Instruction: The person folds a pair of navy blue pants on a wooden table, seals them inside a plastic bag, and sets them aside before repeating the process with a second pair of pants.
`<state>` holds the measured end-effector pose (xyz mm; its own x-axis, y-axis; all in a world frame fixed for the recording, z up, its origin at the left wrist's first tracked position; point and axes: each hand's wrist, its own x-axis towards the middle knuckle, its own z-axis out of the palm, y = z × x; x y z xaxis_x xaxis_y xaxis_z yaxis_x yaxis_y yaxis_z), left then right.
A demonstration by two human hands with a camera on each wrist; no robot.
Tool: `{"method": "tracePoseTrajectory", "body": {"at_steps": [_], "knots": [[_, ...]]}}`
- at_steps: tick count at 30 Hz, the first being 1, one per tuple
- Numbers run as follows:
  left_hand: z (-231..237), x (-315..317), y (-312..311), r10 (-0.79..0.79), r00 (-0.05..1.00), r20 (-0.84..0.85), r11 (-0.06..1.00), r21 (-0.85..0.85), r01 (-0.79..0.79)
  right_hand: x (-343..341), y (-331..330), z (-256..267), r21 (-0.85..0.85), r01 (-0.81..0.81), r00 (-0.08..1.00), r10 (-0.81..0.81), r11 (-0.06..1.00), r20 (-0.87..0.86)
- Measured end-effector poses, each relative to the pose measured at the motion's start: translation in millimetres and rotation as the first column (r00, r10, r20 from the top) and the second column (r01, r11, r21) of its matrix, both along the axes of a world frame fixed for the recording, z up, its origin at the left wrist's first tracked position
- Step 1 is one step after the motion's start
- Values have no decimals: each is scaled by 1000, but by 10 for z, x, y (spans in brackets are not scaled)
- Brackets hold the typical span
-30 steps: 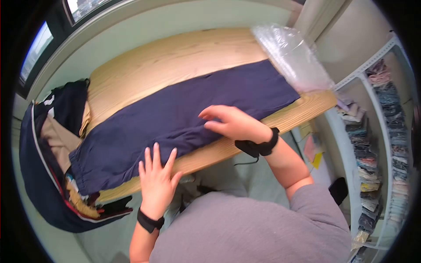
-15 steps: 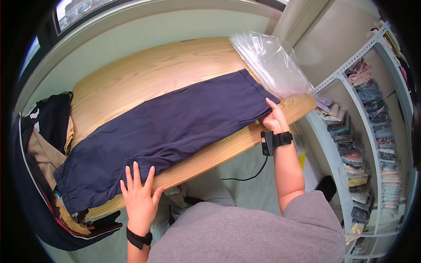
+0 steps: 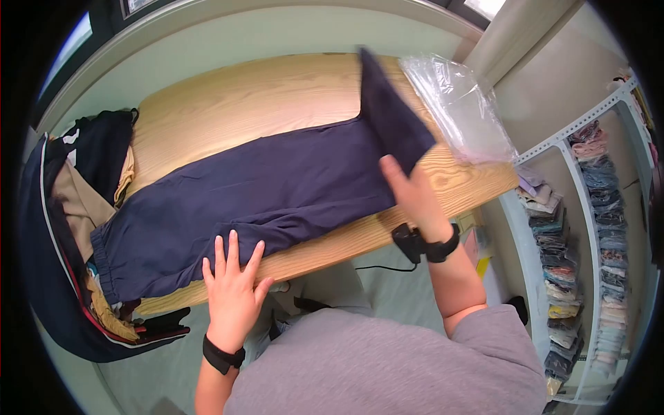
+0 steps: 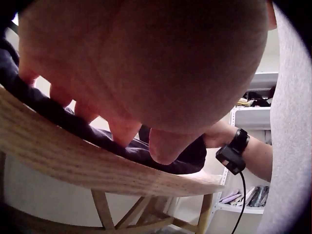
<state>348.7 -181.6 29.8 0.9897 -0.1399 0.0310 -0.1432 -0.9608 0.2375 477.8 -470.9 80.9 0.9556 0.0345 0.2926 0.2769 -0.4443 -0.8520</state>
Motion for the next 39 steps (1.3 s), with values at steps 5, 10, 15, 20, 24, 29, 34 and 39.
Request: {"method": "tracePoseTrajectory", "body": {"at_steps": [5, 10, 15, 20, 24, 29, 34, 39], "knots": [[-25, -3, 10, -10, 1000, -5, 1000, -2, 10, -119, 548, -438, -720, -386, 905, 389, 577, -174], [-63, -10, 13, -11, 999, 47, 1000, 15, 10, -120, 557, -549, -735, -447, 879, 401, 509, -258], [-80, -7, 15, -10, 998, 60, 1000, 20, 8, -60, 379, -410, -749, -514, 846, 392, 417, -362], [-51, 6, 13, -17, 1000, 1, 1000, 12, 16, -105, 89, -116, -714, -513, 826, 500, 476, -261], [-61, -2, 2, -14, 1000, 16, 1000, 21, 14, 94, -392, -214, -892, -296, 919, 358, 342, -168], [-68, 4, 2, -14, 999, 52, 1000, 24, 12, 166, -610, -486, -772, -475, 877, 302, 423, -374], [-64, 10, 8, -15, 998, 62, 1000, 24, 14, 194, -651, -520, -702, -443, 887, 389, 558, -250], [-41, -1, 15, -16, 1000, 0, 1000, -7, 16, -80, -573, -524, 148, 215, 829, -100, 965, -550]]}}
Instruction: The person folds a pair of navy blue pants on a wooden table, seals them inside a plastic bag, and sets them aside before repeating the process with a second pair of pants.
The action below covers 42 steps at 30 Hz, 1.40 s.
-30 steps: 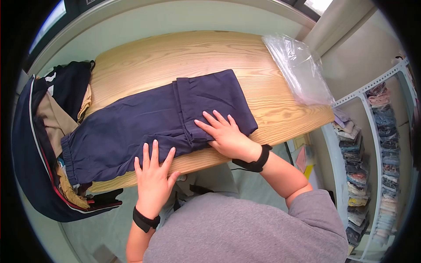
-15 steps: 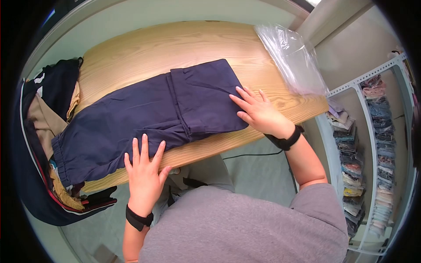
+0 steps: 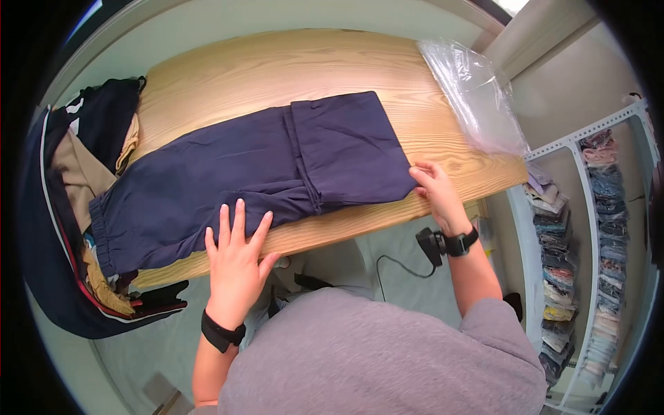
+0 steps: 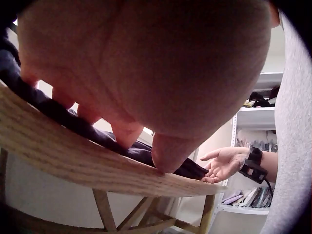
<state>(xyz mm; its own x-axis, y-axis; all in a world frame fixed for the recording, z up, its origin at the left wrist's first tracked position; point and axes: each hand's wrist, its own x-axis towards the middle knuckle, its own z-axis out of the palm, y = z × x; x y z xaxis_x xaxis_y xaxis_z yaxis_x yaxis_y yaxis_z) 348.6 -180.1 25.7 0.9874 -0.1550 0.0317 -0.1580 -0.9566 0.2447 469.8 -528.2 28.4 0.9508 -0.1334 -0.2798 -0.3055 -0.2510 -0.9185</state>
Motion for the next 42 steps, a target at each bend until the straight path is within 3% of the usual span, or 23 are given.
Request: {"method": "tracePoseTrajectory", "body": {"at_steps": [1, 3, 4, 6, 7, 10, 14, 16, 17, 18, 20, 21, 22, 24, 26, 28, 32, 34, 37, 38, 39, 40, 42], "knots": [[-4, 0, 4, -1, 1000, -1, 1000, 4, 1, -32, -71, -52, 7, -7, 1000, 7, 1000, -2], [-35, 6, 6, -2, 999, 33, 1000, 18, 2, -103, -206, -216, 616, 61, 997, -14, 786, -81], [-46, -5, 8, -7, 998, 67, 1000, 24, 5, -177, -89, -235, 617, 59, 996, -4, 785, -90], [-44, -9, 11, 9, 998, 61, 1000, 25, -11, -287, 305, -280, 904, 177, 975, -192, 388, -109], [-43, -6, 13, 5, 999, 40, 1000, 27, -6, -325, 483, -295, 930, 145, 977, -195, 337, -82], [-53, -13, 16, 14, 1000, 11, 999, 45, -14, -357, 983, -350, 946, 183, 983, -60, 268, -174], [-84, -7, 32, 5, 999, 46, 999, 42, -7, -336, 1383, -318, 911, 147, 989, -31, 385, -146], [-92, -10, 33, -4, 999, 51, 1000, 22, 3, -366, 1476, -273, 796, 154, 988, -105, 586, -114], [-93, -10, 32, -4, 999, 51, 1000, 20, 3, -413, 1573, -259, 740, 103, 972, -225, 665, 66], [-99, -11, 33, 10, 999, 52, 1000, 25, -11, -445, 1618, -224, 744, 93, 975, -211, 662, 66], [-112, -13, 39, -9, 994, 105, 1000, 30, 6, -498, 1664, -175, 211, -93, 905, -6, 973, 426], [-114, -14, 43, -11, 994, 105, 1000, 24, 8, -515, 1661, -19, -6, -242, 914, 230, 970, 333], [-117, -15, 43, -5, 995, 104, 999, 32, 2, -509, 1725, -2, 2, -249, 913, 234, 969, 334], [-122, -16, 48, -12, 993, 114, 1000, -1, 12, -475, 1896, 20, -590, -225, 557, 599, 776, 575], [-126, -37, 58, -1, 998, 57, 1000, -30, 2, -486, 2094, 114, -808, -235, 443, 800, 540, 406], [-56, -39, 81, 28, 969, -246, 954, -282, -100, -500, 2220, -10, -910, -224, 374, 893, 348, 249], [-182, -104, 158, 22, 993, -113, 966, -254, -50, -503, 2305, -40, -931, -212, 380, 903, 298, 202], [-140, -138, 237, -67, 993, -98, 934, -356, 28, -499, 2301, -27, -930, -222, 380, 904, 294, 195], [-83, -268, 507, -48, 988, 147, 837, -534, 120, -489, 2325, 7, -913, -260, 462, 870, 315, 169], [-46, -347, 624, -5, 962, 272, 750, -635, 184, -487, 2332, 13, -910, -259, 456, 872, 324, 180], [-3, -475, 752, 192, 967, 165, 695, -719, -15, -487, 2333, 15, -931, -242, 433, 889, 272, 147], [-72, -551, 935, 386, 893, 232, 655, -751, -89, -489, 2330, 11, -950, -224, 411, 905, 219, 112], [-262, -658, 1262, 827, 560, 58, 263, -919, -293, -493, 2326, -37, -967, -176, 370, 923, 184, 108]]}}
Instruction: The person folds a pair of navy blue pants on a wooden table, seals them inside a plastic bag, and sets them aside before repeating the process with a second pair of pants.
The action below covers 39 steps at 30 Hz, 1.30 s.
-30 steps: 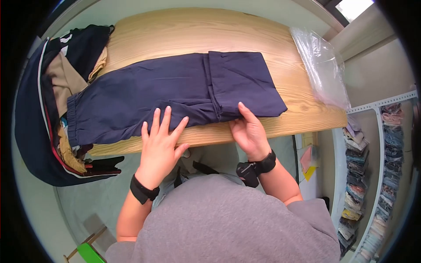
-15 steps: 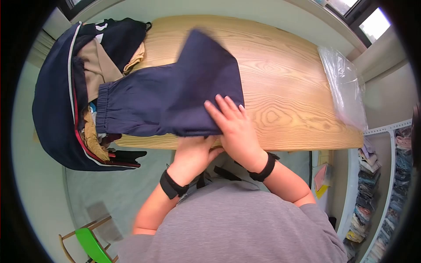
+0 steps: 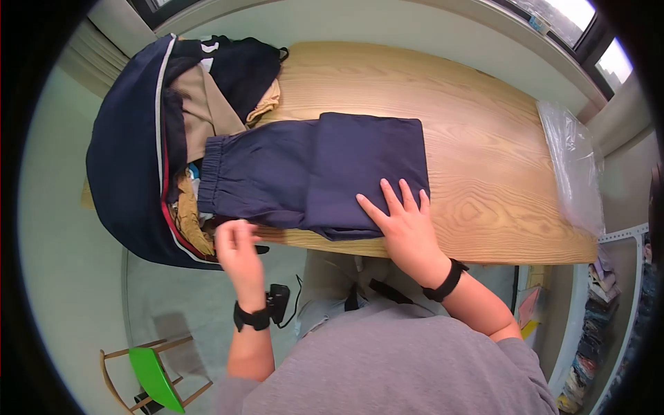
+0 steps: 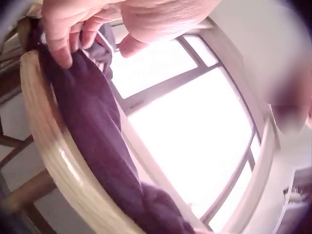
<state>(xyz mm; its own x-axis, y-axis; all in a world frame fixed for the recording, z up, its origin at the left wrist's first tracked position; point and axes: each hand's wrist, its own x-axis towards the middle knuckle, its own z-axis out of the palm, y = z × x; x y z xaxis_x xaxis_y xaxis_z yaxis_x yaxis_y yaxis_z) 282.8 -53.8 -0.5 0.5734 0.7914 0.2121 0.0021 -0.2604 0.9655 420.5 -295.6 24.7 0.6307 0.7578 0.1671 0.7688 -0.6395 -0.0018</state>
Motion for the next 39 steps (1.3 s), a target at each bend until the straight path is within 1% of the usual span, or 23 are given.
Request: {"method": "tracePoseTrajectory", "body": {"at_steps": [1, 2, 4, 8, 12, 14, 17, 18, 20, 21, 22, 24, 25, 26, 27, 28, 29, 30, 31, 32, 35, 37, 39], "knots": [[-2, 29, 133, 120, 991, 52, 993, -29, -118, -5, 3, -5, -16, 3, 1000, -3, 1000, 3], [11, 44, 213, 172, 975, 140, 965, -222, -139, -6, 4, -4, -32, 8, 1000, -8, 999, 7], [42, 14, 388, 120, 973, 199, 886, -464, -14, -4, 8, -7, -18, 7, 1000, -7, 1000, 2], [69, 148, 574, 40, 956, 289, 861, -496, 114, -23, -3, -14, -13, 8, 1000, -8, 1000, 6], [109, 305, 525, 120, 960, 252, 848, -529, 33, -36, -26, -41, 28, 5, 999, -6, 1000, 32], [46, 342, 593, 210, 954, 216, 758, -652, -19, -37, -34, -56, 49, 11, 999, -13, 999, 37], [39, 415, 668, 106, 989, 107, 755, -655, -10, -42, -44, -63, 71, 6, 999, -9, 997, 43], [180, 495, 566, 170, 985, 20, 783, -610, -123, -39, -60, -62, 76, 1, 999, -5, 997, 44], [164, 537, 691, 8, 970, 242, 859, -498, 117, -33, -84, -57, 107, -9, 999, 5, 994, 39], [366, 562, 552, -33, 945, 326, 876, -446, 184, -24, -98, -69, 102, -16, 999, 12, 995, 36], [675, 601, 276, -19, 944, 329, 927, -347, 140, -23, -109, -79, 98, -24, 999, 21, 995, 30], [1026, 669, -132, -132, 941, 313, 968, -163, 190, -26, -127, -78, 97, -16, 999, 13, 995, 32], [1020, 730, -186, -262, 935, 241, 965, 42, 260, -26, -128, -99, 109, -23, 999, 20, 994, 30], [1010, 781, -241, -371, 917, 145, 913, 239, 331, -24, -129, -104, 119, -32, 999, 29, 992, 30], [1107, 752, -414, -465, 885, -18, 863, 212, 458, -24, -128, -95, 68, -27, 1000, 27, 997, 1], [1211, 758, -586, -529, 806, -266, 764, 263, 589, -29, -124, -55, 70, -20, 1000, 20, 997, 4], [1049, 848, -634, -623, 714, -321, 533, 494, 687, -44, -122, 3, 1, -9, 999, 9, 1000, -40], [1055, 897, -755, -682, 584, -439, 326, 533, 781, -50, -127, 35, -68, -2, 997, -3, 998, -83], [980, 920, -791, -683, 433, -588, 166, 452, 877, 1, -75, -133, 143, 8, 998, 1, 990, -64], [814, 871, -771, -601, 366, -710, 70, 410, 909, -3, -96, -274, 145, 10, 998, -1, 989, -64], [809, 801, -755, -500, 392, -772, 8, 449, 894, -12, -77, -216, 86, 38, 997, -43, 996, 60], [799, 755, -682, -439, 471, -765, 110, 474, 874, -2, -101, -227, 166, 8, 998, -17, 986, 53], [716, 722, -691, -381, 477, -792, 99, 478, 873, 39, -198, -199, 240, -30, 999, 19, 970, 49]]}}
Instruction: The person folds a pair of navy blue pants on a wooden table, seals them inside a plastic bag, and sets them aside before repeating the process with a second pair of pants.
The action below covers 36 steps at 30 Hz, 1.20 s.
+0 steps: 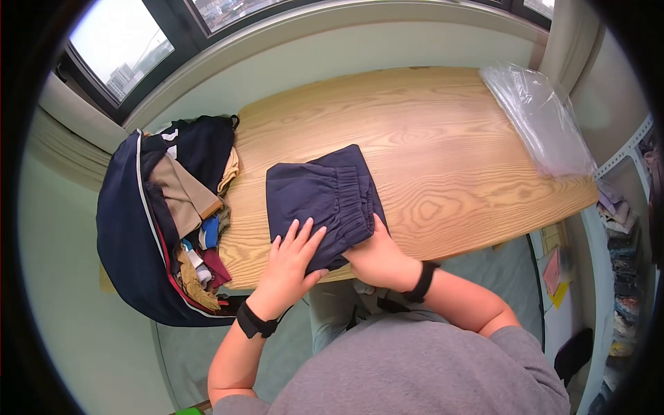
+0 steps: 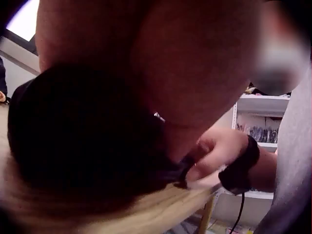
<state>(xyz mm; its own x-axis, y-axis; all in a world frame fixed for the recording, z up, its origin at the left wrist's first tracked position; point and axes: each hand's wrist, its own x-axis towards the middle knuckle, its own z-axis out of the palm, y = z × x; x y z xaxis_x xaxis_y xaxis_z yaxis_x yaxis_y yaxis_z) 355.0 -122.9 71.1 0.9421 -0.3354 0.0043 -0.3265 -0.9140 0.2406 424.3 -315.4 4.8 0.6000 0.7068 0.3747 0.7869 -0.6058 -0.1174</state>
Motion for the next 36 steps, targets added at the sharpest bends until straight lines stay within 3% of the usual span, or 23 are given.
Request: {"method": "tracePoseTrajectory", "body": {"at_steps": [2, 3, 4, 5, 6, 7, 8, 9, 11, 13, 15, 17, 19, 23, 25, 27, 30, 31, 34, 35, 36], "knots": [[-142, -21, 4, 30, 999, 13, 998, 48, -30, 149, -234, 152, 146, -301, 897, 332, 942, -292], [-180, -27, -7, 32, 999, 10, 999, 40, -32, 272, -288, 212, 481, -352, 794, 528, 803, -301], [-219, -37, -26, 32, 999, 41, 995, 95, -36, 386, -418, 303, 431, -51, 613, 369, 901, -698], [-258, -50, -47, 30, 997, 70, 988, 149, -40, 444, -514, 362, 238, 209, 268, 179, 948, -947], [-285, -63, -75, 29, 997, 66, 990, 134, -38, 451, -509, 302, 223, 212, 264, 164, 951, -950], [-297, -70, -110, 29, 996, 90, 983, 180, -45, 466, -491, 200, 368, 467, 399, 180, 804, -899], [-301, -62, -133, 23, 993, 118, 973, 228, -49, 474, -476, 147, 513, 647, 534, 144, 565, -833], [-302, -55, -142, 10, 992, 123, 975, 218, -37, 457, -446, 229, 510, 652, 541, 128, 561, -831], [-310, -55, -144, 13, 991, 135, 977, 211, -41, 406, -337, 460, 363, 676, 229, 286, 641, -931], [-310, -54, -167, 15, 984, 175, 978, 203, -50, 531, -245, 189, 559, 578, 224, 543, 595, -809], [-316, -59, -177, 10, 984, 176, 981, 190, -44, 497, -253, 432, 441, 615, 126, 470, 654, -874], [-302, -74, -189, -22, 986, 163, 980, 199, -11, 558, -262, 255, 463, 638, 59, 560, 615, -826], [-289, -66, -215, -60, 986, 155, 980, 195, 29, 571, -320, 149, 379, 686, -41, 553, 621, -832], [-123, -11, -217, -131, 991, -5, 991, 5, 131, 520, -600, 90, 486, 738, 124, 614, 468, -780], [-133, -28, -190, -77, 997, 32, 961, -264, 82, 589, -855, 105, 446, 805, 141, 606, 390, -783], [-190, -21, -111, -108, 994, 17, 964, -242, 109, 610, -1191, 245, 467, 823, 203, 601, 322, -773], [-209, -27, -108, -34, 993, -116, 950, -311, -4, 709, -1718, 217, 463, 852, 241, 601, 245, -762], [-250, -24, -110, -43, 992, -118, 950, -314, 3, 693, -1881, 306, 437, 850, 209, 572, 294, -793], [-377, -45, -93, -71, 983, -171, 934, -357, 5, 717, -2246, 272, 365, 884, 165, 534, 293, -829], [-402, -52, -93, -70, 977, -203, 965, -261, 15, 719, -2333, 251, 362, 887, 165, 533, 289, -830], [-420, -51, -101, -65, 971, -231, 986, -163, 27, 725, -2403, 255, 342, 870, 176, 426, 354, -887]]}}
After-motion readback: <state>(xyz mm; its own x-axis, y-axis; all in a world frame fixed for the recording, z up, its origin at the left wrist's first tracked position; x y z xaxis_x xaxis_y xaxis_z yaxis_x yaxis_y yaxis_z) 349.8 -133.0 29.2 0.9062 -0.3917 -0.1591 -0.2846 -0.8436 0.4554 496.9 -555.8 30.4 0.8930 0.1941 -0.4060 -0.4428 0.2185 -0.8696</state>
